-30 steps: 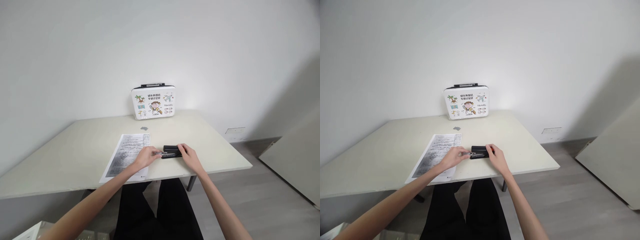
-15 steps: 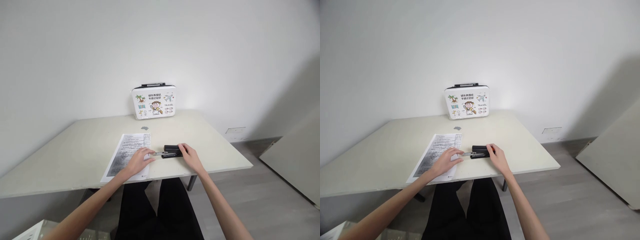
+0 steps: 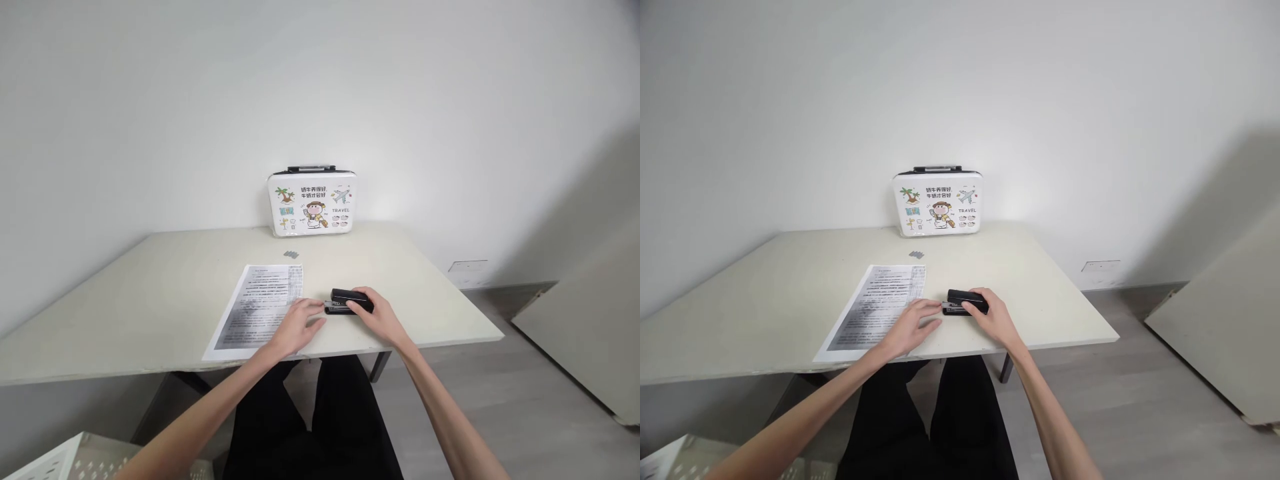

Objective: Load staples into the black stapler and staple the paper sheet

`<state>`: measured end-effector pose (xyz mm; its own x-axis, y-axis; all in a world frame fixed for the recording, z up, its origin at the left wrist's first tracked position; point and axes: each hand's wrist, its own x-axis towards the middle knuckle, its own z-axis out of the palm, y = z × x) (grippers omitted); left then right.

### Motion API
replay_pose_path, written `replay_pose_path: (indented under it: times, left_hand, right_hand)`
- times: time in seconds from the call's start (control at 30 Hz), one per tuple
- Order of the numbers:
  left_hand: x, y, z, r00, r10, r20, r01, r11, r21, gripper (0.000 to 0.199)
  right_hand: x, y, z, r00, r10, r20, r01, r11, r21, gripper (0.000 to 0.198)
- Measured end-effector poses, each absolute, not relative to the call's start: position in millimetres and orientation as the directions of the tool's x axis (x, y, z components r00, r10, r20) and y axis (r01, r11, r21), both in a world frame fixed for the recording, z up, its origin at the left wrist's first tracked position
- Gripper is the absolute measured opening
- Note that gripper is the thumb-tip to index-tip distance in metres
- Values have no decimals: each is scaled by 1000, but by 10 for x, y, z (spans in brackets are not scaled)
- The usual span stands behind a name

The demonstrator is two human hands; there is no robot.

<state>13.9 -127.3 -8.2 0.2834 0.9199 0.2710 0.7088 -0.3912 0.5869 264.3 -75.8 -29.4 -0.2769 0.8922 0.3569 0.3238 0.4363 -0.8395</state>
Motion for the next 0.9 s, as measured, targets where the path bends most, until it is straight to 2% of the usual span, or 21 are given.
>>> replay_pose_path:
  times: [0.2,0.4,0.73,0.9]
  left_hand:
    - [385,-1274,-90,332,869,366,732,-482,481,21]
    - [437,-1316,-98,358,842,403,751,-517,411,25]
    - [389,-1287,6,413,838,356,788,-525,321,24]
    - [-51,-1435,56,367,876,313,856,-450,254,42]
  right_hand:
    - [2651,-733,-340,-294,873,389,308,471,-827,34]
    - [2656,-705,-376,-287,864,413,305,492,-816,34]
    - [2644,-739,-359,-271,875,401,308,473,-825,36]
    - [2633,-789,-343,-234,911,340,299,400,-866,36]
